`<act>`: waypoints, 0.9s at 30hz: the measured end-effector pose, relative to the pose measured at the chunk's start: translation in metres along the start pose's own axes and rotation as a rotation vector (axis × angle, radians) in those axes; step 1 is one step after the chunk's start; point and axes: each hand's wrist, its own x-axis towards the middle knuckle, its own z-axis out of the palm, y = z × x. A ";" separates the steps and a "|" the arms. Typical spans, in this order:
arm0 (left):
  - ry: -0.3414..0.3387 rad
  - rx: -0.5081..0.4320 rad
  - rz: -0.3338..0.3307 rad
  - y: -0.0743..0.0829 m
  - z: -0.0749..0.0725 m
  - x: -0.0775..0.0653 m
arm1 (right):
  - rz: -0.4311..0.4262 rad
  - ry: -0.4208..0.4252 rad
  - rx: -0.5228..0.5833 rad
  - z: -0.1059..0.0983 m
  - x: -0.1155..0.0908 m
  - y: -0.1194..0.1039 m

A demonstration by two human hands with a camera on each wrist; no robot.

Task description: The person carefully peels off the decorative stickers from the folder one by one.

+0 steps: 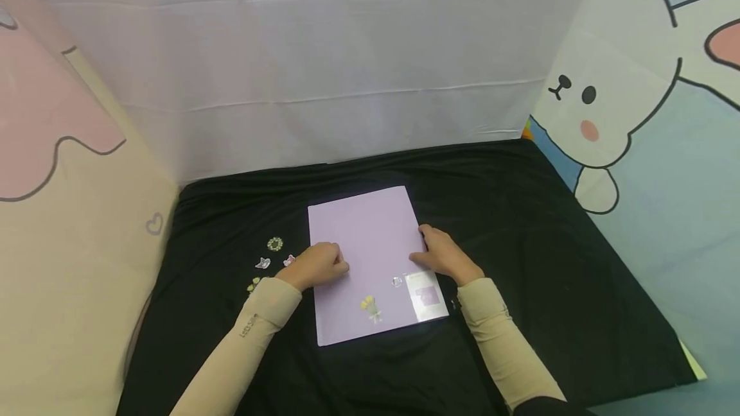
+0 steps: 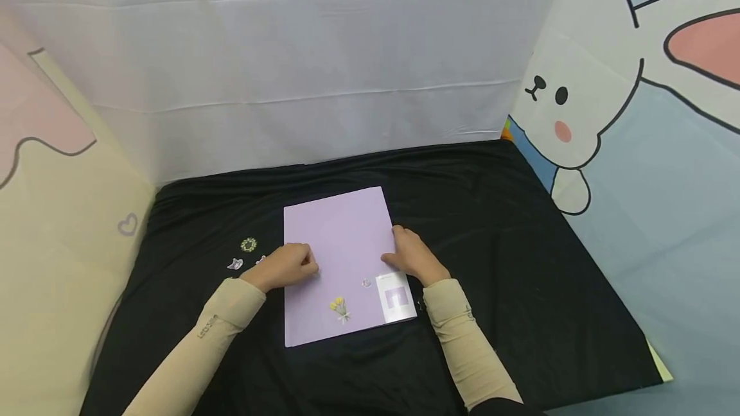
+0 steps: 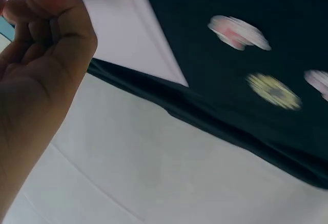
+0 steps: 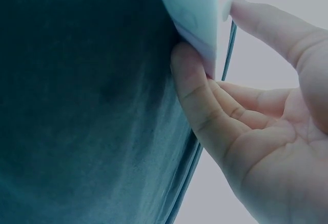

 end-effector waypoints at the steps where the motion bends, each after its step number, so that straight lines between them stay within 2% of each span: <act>1: -0.007 -0.003 -0.026 -0.004 -0.003 -0.007 | 0.001 -0.002 0.003 0.000 0.000 0.001; 5: -0.035 -0.015 -0.098 -0.023 -0.014 -0.037 | -0.004 0.004 0.003 0.000 0.000 0.003; 10: -0.075 -0.022 -0.124 -0.050 -0.023 -0.073 | -0.018 0.001 -0.004 0.001 0.002 0.006; 14: -0.058 -0.004 -0.174 -0.067 -0.030 -0.095 | -0.011 -0.004 -0.008 0.002 0.003 0.006; 20: -0.036 0.015 -0.228 -0.083 -0.040 -0.115 | -0.009 -0.017 -0.019 0.002 0.002 0.006; 24: -0.039 0.017 -0.248 -0.084 -0.047 -0.121 | -0.009 -0.019 -0.018 0.000 0.003 0.004; 27: -0.022 0.023 -0.237 -0.083 -0.051 -0.122 | -0.010 -0.018 -0.015 -0.001 0.003 0.003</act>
